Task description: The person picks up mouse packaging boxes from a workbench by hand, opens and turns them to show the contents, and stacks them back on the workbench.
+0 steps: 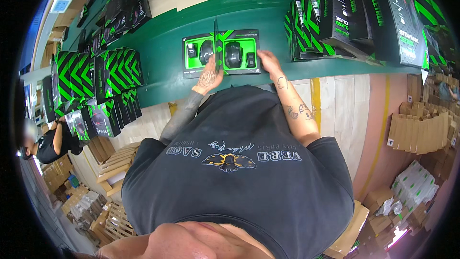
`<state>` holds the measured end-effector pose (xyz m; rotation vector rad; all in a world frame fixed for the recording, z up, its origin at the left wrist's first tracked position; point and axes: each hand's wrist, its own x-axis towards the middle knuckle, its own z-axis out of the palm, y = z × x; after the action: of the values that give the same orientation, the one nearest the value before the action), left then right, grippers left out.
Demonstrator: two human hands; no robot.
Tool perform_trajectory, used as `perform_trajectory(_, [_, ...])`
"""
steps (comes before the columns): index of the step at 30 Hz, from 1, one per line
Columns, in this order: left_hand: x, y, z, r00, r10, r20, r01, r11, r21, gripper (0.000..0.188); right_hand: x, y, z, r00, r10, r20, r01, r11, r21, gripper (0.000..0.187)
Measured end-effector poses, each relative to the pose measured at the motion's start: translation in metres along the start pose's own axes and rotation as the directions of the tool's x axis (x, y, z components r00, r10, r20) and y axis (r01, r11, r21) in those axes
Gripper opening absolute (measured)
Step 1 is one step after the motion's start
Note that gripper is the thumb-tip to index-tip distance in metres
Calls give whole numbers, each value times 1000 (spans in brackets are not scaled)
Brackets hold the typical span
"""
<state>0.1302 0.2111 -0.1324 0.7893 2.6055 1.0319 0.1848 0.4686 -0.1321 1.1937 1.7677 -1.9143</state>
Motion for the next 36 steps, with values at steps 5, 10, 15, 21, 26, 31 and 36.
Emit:
perform_trajectory(5, [-26,-30,34,992,-107,69,110,993,-47,47,4,22,3,981,-155,113,178,955,-236,64])
perform_trajectory(10, [-44,-31,33,984,179,-4,-178,977,118,20,-7,23,-3,940,-250,231,288,946,-148,69])
perform_trajectory(15, [-63,-37,42,997,63,48,-60,996,-64,27,-26,44,-3,901,-370,225,358,929,95,79])
perform_trajectory(21, [-72,-47,49,998,63,-21,-65,991,-118,54,-25,50,-6,884,-392,255,355,917,181,86])
perform_trajectory(26, [-51,-23,25,958,234,-164,-244,969,-45,79,-8,46,-1,914,-391,112,393,920,3,56])
perform_trajectory(31, [-33,-19,-15,957,114,-267,-118,993,1,106,8,43,-4,972,-233,-29,234,972,39,50])
perform_trajectory(36, [-51,-38,-41,979,-204,-14,202,977,-74,93,8,36,-9,988,-153,29,147,979,142,63])
